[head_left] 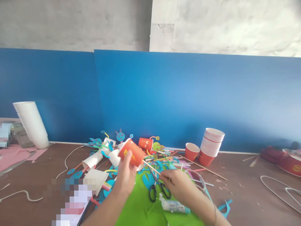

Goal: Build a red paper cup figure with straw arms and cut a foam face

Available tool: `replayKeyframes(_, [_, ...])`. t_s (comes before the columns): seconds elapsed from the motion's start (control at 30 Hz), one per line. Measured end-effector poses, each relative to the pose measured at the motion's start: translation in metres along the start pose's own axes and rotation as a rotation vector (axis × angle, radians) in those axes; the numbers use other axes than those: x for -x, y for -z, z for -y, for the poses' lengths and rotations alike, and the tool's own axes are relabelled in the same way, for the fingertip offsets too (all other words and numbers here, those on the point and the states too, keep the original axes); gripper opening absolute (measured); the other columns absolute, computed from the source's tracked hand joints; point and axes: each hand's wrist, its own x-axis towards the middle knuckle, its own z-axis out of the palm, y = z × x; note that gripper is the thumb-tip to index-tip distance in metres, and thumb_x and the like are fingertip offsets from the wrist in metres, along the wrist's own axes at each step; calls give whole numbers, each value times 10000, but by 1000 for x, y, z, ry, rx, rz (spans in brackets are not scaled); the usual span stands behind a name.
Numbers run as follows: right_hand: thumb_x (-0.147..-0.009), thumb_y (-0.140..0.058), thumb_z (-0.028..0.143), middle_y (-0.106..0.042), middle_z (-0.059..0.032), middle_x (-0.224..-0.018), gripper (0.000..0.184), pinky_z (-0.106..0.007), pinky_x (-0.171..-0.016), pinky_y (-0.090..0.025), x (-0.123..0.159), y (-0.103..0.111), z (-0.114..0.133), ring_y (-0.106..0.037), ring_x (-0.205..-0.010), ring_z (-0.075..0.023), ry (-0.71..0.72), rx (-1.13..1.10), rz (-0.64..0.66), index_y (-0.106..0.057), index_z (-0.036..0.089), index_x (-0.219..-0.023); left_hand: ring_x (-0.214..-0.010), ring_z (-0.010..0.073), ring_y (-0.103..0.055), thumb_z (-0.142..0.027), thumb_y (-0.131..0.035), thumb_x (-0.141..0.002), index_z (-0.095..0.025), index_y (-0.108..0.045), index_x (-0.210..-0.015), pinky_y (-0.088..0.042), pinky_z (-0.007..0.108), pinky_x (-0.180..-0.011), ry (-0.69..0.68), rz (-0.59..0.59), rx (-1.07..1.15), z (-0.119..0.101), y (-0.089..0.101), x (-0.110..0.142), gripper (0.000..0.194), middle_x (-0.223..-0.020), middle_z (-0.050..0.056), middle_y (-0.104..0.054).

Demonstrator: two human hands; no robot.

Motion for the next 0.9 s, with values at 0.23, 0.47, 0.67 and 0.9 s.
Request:
replayKeyframes(0.23, [-809,-485,95,-672,-82,-691,256,-286,-547,-324,-1,24,-53,-619,-640,-206,-353,315,102,-674,176,-656,-816,181,-715,-272,-489,-961,-171,-623,-1081,-602,293,-741,92,-141,317,-24,1,-25,206,-897,56,-732])
replayKeyframes(0.47, [-885,-483,205,-677,-168,-1132,319,-367,-770,-452,-11,13,-40,-637,-1027,-313,-326,163,-156,-647,126,-1147,-782,216,-727,-298,-509,-956,-164,-585,-1129,-603,309,-652,257,-54,285,-14,-4,-13,231,-889,72,-729])
replayKeyframes(0.67, [-846,-569,408,-691,-33,-739,249,-273,-623,-433,-9,-14,8,-609,-682,-183,-142,-426,-132,-647,177,-794,-614,153,-669,-379,-585,-914,-140,-597,-1080,-547,249,-539,463,36,181,5,-3,-1,291,-783,43,-705])
replayKeyframes(0.9, [-828,-572,412,-451,51,-593,288,-238,-539,-305,-9,-36,16,-412,-575,-120,-156,-543,-150,-501,188,-662,-641,159,-648,-441,-567,-912,-101,-615,-958,-527,264,-610,649,182,222,23,-3,14,346,-754,67,-690])
